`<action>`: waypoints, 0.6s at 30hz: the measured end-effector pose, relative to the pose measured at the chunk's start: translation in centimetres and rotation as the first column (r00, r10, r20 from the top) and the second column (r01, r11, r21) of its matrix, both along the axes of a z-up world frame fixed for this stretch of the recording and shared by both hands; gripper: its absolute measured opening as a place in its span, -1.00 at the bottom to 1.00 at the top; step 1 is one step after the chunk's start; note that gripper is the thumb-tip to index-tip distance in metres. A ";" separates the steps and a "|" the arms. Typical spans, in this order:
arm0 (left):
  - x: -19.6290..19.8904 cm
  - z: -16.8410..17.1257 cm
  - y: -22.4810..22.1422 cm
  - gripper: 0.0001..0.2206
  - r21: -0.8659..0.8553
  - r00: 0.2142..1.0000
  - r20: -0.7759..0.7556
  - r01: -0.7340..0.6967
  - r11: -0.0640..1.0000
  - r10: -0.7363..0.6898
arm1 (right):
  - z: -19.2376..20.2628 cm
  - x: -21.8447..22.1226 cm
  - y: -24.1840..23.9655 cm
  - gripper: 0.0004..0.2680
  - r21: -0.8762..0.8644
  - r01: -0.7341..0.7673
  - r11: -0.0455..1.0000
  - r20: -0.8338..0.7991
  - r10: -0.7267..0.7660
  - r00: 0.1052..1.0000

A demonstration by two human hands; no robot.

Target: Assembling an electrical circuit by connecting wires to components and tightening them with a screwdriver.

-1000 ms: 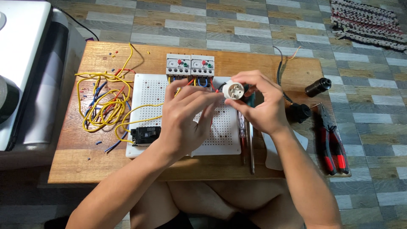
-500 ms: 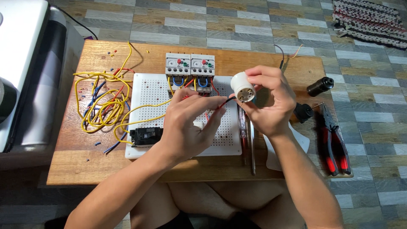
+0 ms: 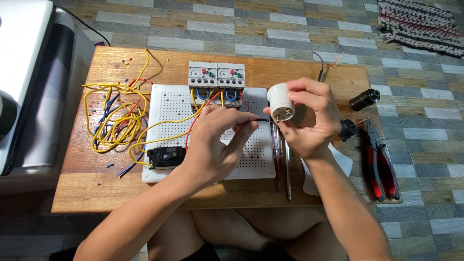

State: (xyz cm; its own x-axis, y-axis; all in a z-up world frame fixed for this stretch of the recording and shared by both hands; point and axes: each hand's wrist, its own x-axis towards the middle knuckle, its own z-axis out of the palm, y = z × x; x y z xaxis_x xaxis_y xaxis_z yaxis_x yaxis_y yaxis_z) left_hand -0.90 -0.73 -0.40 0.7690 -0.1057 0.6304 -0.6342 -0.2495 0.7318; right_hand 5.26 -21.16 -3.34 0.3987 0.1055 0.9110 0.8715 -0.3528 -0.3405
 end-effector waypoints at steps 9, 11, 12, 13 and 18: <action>-0.1 0.5 0.2 -0.91 0.029 0.999 -0.002 0.038 0.999 -0.038 | 0.1 -0.1 0.1 -0.78 -0.019 0.019 1.000 0.048 -0.018 0.999; -0.1 0.4 0.3 -0.93 0.004 0.995 -0.055 0.087 0.996 -0.087 | 0.3 -0.3 0.3 -0.79 -0.023 0.033 0.999 0.065 -0.031 0.997; -0.1 0.5 0.3 -0.93 0.004 0.995 -0.055 0.087 0.996 -0.087 | 0.2 -0.2 0.2 -0.79 -0.022 0.033 0.999 0.065 -0.031 0.997; -0.1 0.5 0.4 -0.92 -0.001 0.993 -0.061 0.097 0.995 -0.096 | 0.1 -0.2 0.1 -0.79 -0.020 0.032 0.999 0.070 -0.031 0.997; -0.1 0.3 0.4 -0.94 -0.003 0.997 -0.016 0.071 0.997 -0.071 | 0.1 -0.5 0.3 -0.79 0.002 0.043 0.999 0.062 -0.043 0.997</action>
State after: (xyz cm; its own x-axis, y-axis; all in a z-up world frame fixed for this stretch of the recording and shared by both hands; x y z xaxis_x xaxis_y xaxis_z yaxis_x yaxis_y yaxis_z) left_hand -1.01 -0.35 -0.06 0.7699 -0.1585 0.6182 -0.6382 -0.2026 0.7428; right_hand 4.73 -20.87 -3.26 0.3452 0.0887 0.9343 0.8750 -0.3905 -0.2862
